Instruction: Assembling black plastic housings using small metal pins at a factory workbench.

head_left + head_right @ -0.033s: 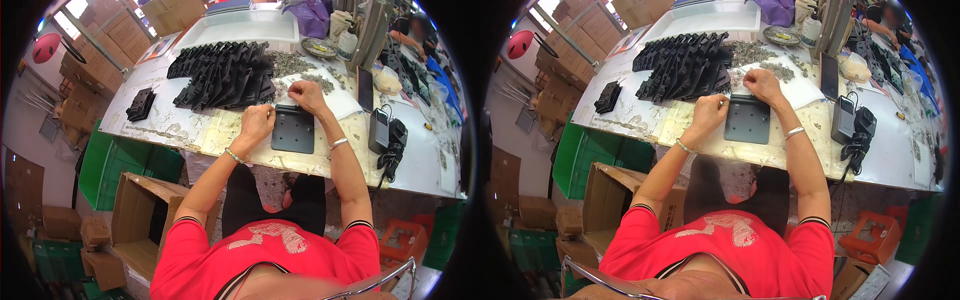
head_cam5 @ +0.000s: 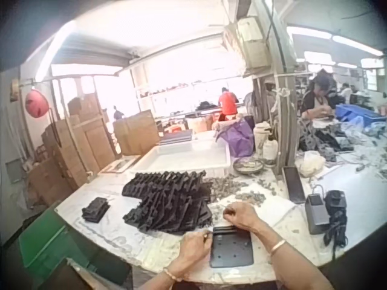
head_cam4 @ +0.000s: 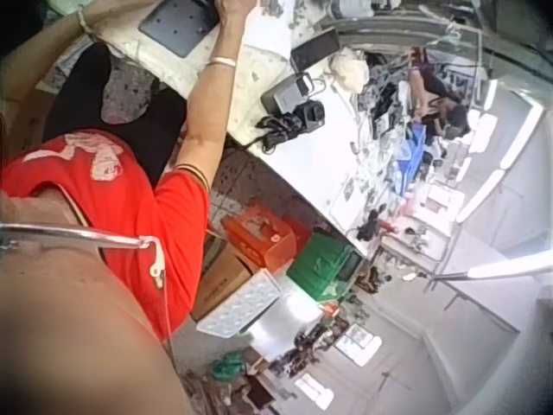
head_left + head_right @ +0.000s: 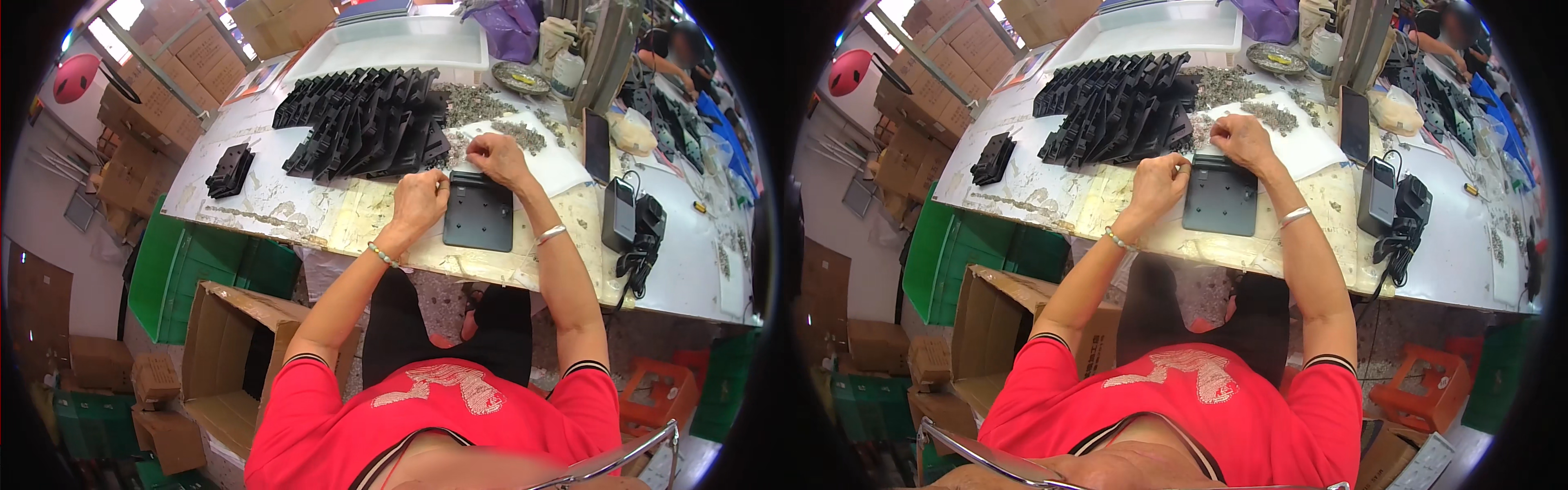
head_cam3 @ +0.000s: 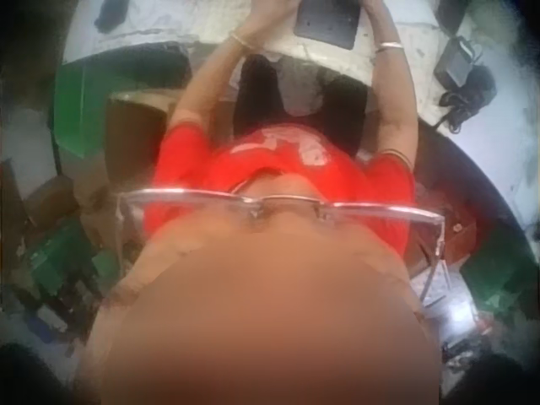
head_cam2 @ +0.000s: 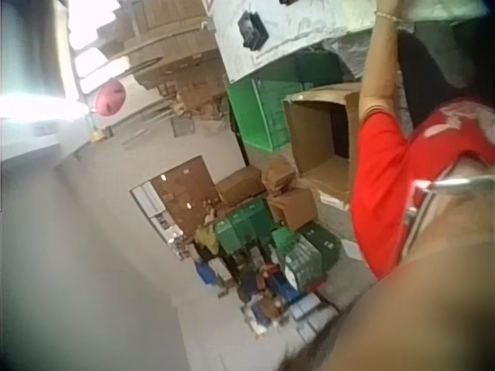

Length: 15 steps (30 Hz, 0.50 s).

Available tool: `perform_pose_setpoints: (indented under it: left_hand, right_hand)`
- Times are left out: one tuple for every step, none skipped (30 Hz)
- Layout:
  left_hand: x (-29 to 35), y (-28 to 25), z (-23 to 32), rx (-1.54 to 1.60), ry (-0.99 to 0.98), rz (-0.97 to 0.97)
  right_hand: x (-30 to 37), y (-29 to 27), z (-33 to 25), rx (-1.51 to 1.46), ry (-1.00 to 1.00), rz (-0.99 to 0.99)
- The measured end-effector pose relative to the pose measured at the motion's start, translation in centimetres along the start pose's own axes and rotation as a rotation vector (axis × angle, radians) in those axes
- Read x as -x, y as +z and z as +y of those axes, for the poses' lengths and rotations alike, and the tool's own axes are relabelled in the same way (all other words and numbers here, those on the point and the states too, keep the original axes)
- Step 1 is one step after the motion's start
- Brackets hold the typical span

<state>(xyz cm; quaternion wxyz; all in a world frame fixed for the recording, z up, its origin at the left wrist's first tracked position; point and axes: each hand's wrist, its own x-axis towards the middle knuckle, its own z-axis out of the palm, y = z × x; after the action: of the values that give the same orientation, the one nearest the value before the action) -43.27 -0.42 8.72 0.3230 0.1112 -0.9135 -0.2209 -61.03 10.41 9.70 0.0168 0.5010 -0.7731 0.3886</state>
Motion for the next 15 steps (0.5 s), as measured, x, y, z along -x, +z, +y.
perform_pose_setpoints:
  left_hand:
    - [0.1, 0.2, -0.2, 0.016, -0.051, 0.011]
    - [0.3, 0.3, -0.1, 0.035, -0.102, 0.016]
    - [0.4, 0.2, -0.1, 0.034, -0.102, 0.01]
    - [0.4, 0.2, -0.1, 0.036, -0.093, 0.0]
    - [0.4, 0.0, 0.2, 0.037, -0.086, -0.008]
    - [0.5, -0.1, 0.5, 0.036, -0.089, -0.011]
    - [0.7, -0.3, 1.0, 0.154, -0.108, 0.065]
    - [0.9, -0.8, 1.8, 0.271, -0.125, 0.141]
    - [0.9, -2.0, 3.8, 0.373, -0.122, 0.196]
    - [1.1, -3.9, 6.4, 0.476, -0.119, 0.249]
    - [1.7, -6.0, 8.4, 0.553, -0.024, 0.283]
    - [2.4, -8.0, 10.1, 0.639, 0.073, 0.314]
    - [3.4, -10.3, 11.3, 0.554, 0.263, 0.352]
    - [4.0, -11.9, 12.6, 0.667, 0.391, 0.365]
    - [4.3, -13.4, 13.9, 0.865, 0.506, 0.343]
  right_hand:
    - [-0.3, 0.2, -0.4, 0.09, 0.034, -0.038]
    - [-0.4, 0.3, -0.4, 0.087, 0.039, -0.038]
    - [-0.7, 0.4, -0.3, 0.094, 0.056, -0.066]
    - [-0.9, 0.5, -0.1, 0.101, 0.073, -0.093]
    - [-0.9, 0.5, 0.0, 0.107, 0.064, -0.1]
    - [-0.9, 0.6, 0.0, 0.105, 0.066, -0.103]
    - [-1.0, 0.7, 0.0, 0.131, 0.028, -0.092]
    - [-1.0, 0.8, -0.1, 0.156, -0.01, -0.08]
    - [-0.9, 0.5, -0.1, 0.16, 0.001, -0.078]
    - [-0.8, 0.1, -0.2, 0.141, 0.022, -0.105]
    - [-0.8, 0.0, -0.6, 0.12, 0.036, -0.131]
    - [-0.7, -0.1, -0.4, 0.129, 0.049, -0.125]
    - [-0.6, -0.1, -0.3, 0.141, 0.045, -0.114]
    - [-0.7, 0.1, -0.2, 0.155, 0.038, -0.105]
    - [-0.9, 0.6, -0.4, 0.173, 0.009, -0.092]
